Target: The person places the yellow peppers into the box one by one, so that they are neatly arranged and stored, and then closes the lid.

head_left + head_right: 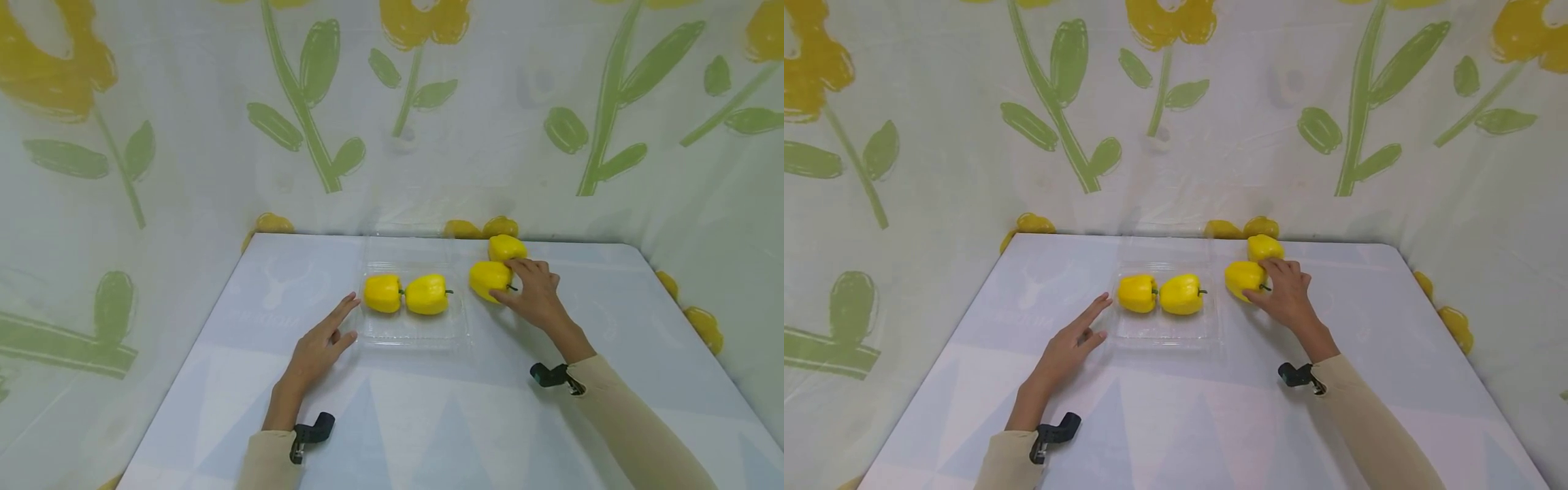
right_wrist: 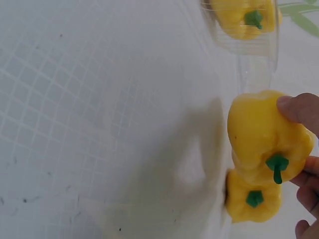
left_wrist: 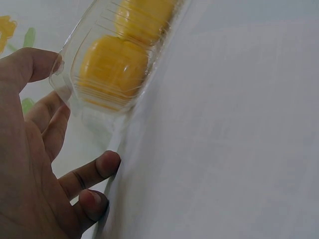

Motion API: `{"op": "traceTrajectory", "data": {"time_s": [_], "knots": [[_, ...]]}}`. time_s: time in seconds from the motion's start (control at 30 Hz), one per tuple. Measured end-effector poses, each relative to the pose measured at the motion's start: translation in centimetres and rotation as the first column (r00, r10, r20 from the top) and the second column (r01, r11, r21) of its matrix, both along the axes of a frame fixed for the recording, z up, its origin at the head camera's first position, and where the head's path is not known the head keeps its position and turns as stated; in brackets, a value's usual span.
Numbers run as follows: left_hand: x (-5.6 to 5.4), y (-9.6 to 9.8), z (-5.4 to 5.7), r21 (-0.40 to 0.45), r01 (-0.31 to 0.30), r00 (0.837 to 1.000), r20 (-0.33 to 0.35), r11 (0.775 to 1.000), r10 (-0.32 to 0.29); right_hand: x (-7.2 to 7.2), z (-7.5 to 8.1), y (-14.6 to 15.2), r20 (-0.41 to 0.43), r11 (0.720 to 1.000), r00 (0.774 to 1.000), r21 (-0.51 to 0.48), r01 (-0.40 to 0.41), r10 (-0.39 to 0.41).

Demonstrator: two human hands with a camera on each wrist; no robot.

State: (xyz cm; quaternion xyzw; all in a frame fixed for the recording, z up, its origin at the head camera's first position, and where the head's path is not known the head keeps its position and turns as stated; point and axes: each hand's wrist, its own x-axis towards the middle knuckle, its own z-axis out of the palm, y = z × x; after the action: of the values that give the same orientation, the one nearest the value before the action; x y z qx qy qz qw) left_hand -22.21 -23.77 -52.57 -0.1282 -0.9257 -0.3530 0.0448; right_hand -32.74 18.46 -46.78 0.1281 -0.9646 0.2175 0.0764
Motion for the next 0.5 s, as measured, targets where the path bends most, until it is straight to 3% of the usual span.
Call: {"op": "traceTrajectory", "data": {"time_s": [0.5], "knots": [[0.2,0.1,0.2,0.004,0.008,1.0,-0.004,1.0,-0.008,2.0,1.6,1.1,-0.102,0.999,0.994,-0.033,-0.036,0.033]]}}
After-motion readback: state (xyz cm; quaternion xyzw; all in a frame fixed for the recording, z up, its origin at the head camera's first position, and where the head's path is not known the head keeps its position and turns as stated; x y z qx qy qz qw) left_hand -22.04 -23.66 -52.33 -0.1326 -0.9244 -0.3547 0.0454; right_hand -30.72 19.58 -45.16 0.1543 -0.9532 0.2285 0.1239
